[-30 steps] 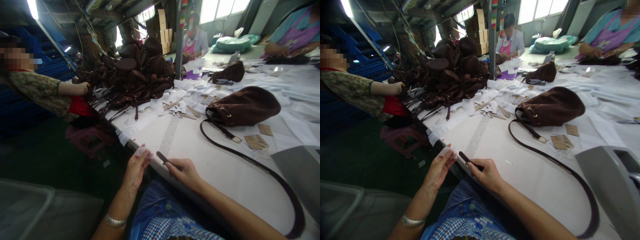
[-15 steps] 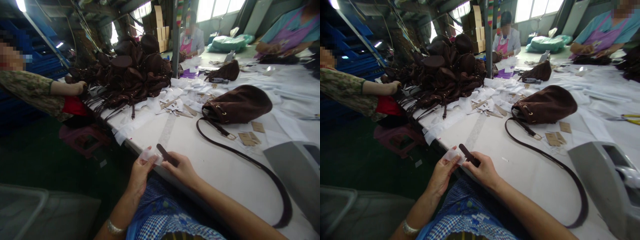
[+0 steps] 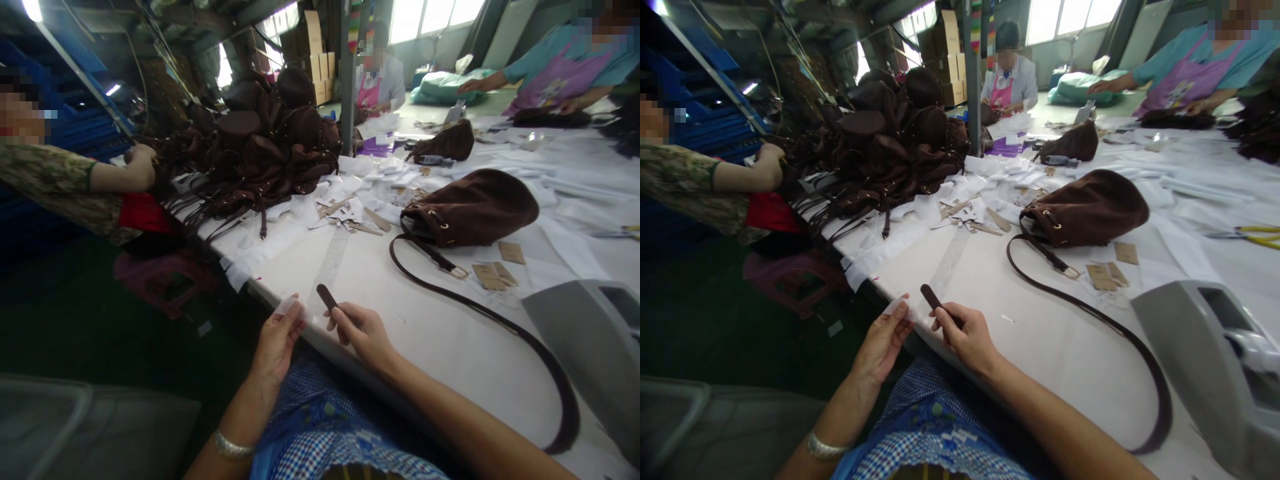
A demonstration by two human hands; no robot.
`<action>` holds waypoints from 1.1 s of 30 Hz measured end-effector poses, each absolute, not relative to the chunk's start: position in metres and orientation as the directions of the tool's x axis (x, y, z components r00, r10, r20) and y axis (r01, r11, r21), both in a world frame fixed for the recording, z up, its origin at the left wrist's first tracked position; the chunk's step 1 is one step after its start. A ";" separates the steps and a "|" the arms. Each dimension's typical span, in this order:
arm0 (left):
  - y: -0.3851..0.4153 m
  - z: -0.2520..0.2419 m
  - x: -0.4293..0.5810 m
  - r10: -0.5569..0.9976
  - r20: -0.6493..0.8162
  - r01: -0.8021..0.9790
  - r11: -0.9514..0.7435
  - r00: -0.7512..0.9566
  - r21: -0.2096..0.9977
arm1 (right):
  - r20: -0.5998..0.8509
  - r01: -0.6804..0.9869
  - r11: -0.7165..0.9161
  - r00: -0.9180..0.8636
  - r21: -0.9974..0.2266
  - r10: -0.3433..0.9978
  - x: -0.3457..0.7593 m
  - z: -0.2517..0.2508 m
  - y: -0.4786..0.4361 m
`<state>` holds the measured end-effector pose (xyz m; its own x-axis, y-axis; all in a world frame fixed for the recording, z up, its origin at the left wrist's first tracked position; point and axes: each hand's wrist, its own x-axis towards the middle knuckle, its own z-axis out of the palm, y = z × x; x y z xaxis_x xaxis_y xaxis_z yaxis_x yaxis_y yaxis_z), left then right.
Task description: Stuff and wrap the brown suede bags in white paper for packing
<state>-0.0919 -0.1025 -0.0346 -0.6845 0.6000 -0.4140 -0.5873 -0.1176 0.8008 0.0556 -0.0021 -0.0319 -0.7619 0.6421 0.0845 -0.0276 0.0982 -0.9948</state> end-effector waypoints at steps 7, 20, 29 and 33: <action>-0.103 -0.031 -0.101 0.556 -0.418 -0.569 -0.124 -0.718 0.813 | 0.273 -0.031 0.446 -0.827 -0.894 0.491 0.057 -0.035 -0.008; -0.104 -0.025 -0.087 0.655 -0.381 -0.598 -0.137 -0.653 0.790 | 0.165 0.035 0.287 -0.751 -0.957 0.640 0.055 -0.030 -0.005; -0.102 -0.031 -0.104 0.578 -0.361 -0.549 -0.187 -0.732 0.815 | 0.302 -0.054 0.463 -0.823 -0.885 0.480 0.056 -0.038 -0.007; -0.103 -0.029 -0.105 0.568 -0.377 -0.551 -0.167 -0.732 0.817 | 0.309 -0.052 0.496 -0.837 -0.867 0.451 0.055 -0.042 -0.009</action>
<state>-0.1055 -0.1028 -0.0288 -0.7316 0.5678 -0.3774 -0.5515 -0.1674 0.8172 0.0553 -0.0088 -0.0424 -0.8372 0.4515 0.3086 -0.0521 0.4960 -0.8668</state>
